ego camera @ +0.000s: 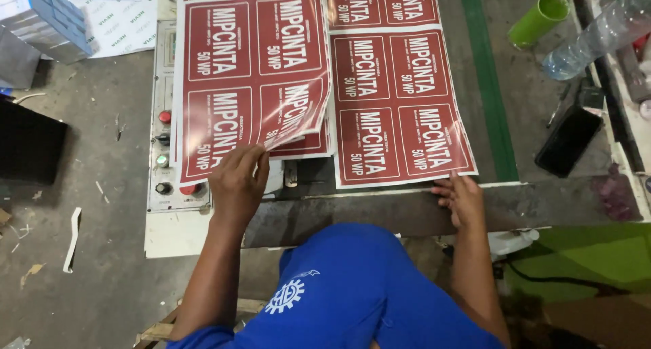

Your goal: The person stands at a workbench and repeatedly picks up printed sheets from a stack, separates them, and places them onto a separate pile. The sheets feature red and white branding text. The person handles the sheets by hand throughout the process.

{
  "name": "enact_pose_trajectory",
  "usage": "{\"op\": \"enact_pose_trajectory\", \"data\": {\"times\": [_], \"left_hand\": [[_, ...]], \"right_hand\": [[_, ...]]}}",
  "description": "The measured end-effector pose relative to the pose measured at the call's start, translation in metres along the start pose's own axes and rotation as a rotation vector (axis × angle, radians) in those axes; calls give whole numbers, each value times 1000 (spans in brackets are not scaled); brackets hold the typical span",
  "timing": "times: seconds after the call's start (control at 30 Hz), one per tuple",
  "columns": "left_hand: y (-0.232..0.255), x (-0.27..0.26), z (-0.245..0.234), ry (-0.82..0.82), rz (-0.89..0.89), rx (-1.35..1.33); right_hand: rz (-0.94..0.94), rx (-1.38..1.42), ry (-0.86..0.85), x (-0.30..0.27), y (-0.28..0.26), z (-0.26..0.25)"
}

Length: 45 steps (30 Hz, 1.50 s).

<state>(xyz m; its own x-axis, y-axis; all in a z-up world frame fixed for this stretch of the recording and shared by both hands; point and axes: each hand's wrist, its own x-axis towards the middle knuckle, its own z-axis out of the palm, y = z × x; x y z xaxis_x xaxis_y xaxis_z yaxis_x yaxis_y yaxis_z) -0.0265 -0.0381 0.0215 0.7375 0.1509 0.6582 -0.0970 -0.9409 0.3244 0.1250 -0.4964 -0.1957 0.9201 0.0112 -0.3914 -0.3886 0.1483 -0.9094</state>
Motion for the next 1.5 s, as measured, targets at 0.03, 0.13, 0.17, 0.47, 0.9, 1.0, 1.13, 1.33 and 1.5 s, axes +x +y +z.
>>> {"op": "enact_pose_trajectory", "data": {"times": [0.03,0.13,0.17,0.47,0.9,1.0,1.13,1.33,1.5], "left_hand": [[0,-2,0,-3,1,-34],[-3,-18,19,-39,29,-142],[-5,-26,29,-82,61,-217],[66,-42,88,-290,372,-245],[-41,-12,51,-342,102,-5],[-53,-7,44,-407,184,119],[-65,-1,44,-518,193,127],[-60,19,23,-545,62,84],[-37,16,11,-337,43,-6]], "right_hand": [[19,-17,6,-1,1,-3],[38,-66,37,-7,4,-1],[46,-92,68,-10,7,1],[-22,-47,-637,-70,-36,139],[-82,101,-191,-33,-4,32],[-85,99,-128,-31,2,-3],[-32,75,-6,-33,8,-39],[38,44,140,-62,7,-50],[46,27,171,-74,17,-52]]}}
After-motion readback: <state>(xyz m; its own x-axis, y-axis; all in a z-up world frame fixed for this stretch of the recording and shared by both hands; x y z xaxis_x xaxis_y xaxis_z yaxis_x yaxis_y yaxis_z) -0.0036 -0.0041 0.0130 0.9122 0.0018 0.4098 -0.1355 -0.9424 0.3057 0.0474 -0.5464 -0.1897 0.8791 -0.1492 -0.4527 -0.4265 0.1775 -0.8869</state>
